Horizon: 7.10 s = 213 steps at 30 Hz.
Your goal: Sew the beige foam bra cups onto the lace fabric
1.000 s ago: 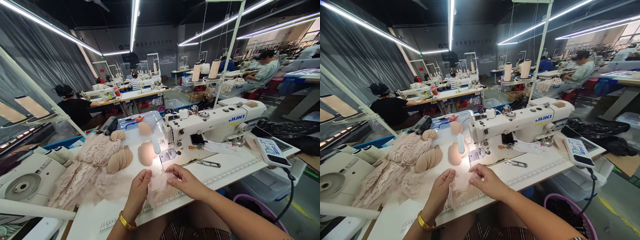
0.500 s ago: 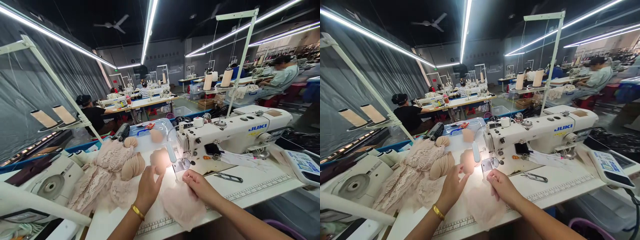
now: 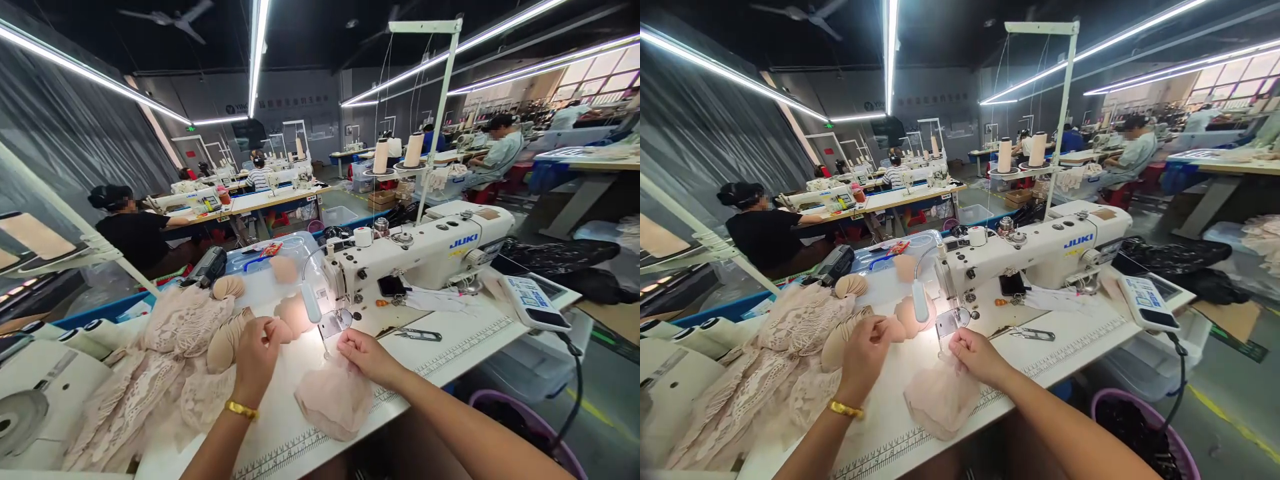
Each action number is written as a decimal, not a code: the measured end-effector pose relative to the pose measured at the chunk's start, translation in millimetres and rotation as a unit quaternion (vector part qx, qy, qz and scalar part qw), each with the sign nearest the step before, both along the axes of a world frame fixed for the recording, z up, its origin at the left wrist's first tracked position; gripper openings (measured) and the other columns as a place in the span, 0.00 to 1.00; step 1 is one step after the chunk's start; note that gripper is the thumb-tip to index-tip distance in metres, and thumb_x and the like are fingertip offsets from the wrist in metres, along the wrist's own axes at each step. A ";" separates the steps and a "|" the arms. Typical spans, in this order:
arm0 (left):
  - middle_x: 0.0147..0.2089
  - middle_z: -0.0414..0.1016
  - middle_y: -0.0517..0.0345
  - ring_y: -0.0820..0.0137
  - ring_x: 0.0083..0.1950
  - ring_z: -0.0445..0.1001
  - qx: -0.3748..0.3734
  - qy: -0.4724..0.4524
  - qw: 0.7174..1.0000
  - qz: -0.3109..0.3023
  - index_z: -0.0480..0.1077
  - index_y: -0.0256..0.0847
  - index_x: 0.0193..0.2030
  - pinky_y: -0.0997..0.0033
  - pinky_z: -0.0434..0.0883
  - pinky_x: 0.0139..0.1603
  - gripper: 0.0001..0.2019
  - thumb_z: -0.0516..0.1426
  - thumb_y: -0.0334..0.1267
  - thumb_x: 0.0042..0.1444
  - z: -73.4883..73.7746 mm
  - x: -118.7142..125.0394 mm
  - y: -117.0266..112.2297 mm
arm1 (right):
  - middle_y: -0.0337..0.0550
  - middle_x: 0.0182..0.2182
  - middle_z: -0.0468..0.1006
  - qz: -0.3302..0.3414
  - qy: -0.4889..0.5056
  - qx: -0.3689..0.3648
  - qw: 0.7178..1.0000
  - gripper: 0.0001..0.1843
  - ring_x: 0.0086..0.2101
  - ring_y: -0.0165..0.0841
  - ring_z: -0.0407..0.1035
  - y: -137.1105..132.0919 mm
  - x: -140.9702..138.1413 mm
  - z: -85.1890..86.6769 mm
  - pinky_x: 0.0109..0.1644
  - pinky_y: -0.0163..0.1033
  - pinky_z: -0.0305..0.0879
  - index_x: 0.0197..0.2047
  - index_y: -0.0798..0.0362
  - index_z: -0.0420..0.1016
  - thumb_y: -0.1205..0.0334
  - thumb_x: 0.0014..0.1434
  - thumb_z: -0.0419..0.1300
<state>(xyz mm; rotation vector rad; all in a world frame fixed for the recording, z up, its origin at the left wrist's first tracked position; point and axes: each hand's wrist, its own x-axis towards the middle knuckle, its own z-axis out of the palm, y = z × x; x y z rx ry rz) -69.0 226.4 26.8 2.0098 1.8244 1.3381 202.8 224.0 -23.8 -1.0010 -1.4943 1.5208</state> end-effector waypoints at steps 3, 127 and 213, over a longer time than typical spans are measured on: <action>0.41 0.77 0.51 0.61 0.41 0.77 -0.059 -0.151 0.986 -0.032 0.71 0.40 0.46 0.64 0.77 0.41 0.17 0.60 0.53 0.62 12.3 14.9 -30.4 | 0.34 0.26 0.73 0.019 0.017 -0.023 0.999 0.29 0.24 0.31 0.67 4.2 3.2 -0.8 0.30 0.35 0.58 0.37 0.51 0.70 0.30 0.60 0.61; 0.51 0.81 0.52 0.62 0.50 0.79 0.064 0.304 0.889 -0.338 0.75 0.41 0.45 0.61 0.78 0.54 0.06 0.56 0.36 0.70 -52.9 65.0 81.5 | 0.36 0.24 0.64 0.048 -0.377 0.470 0.797 0.11 0.26 0.34 0.52 68.3 45.1 -3.6 0.35 0.39 0.53 0.34 0.50 0.66 0.71 0.65 0.48; 0.36 0.80 0.54 0.60 0.37 0.76 -0.022 0.236 0.938 -0.251 0.72 0.42 0.39 0.61 0.72 0.40 0.07 0.58 0.25 0.62 -49.9 66.0 7.7 | 0.45 0.31 0.74 0.023 -0.272 0.386 0.881 0.16 0.35 0.42 0.69 21.3 18.2 0.9 0.39 0.45 0.66 0.41 0.48 0.75 0.55 0.74 0.48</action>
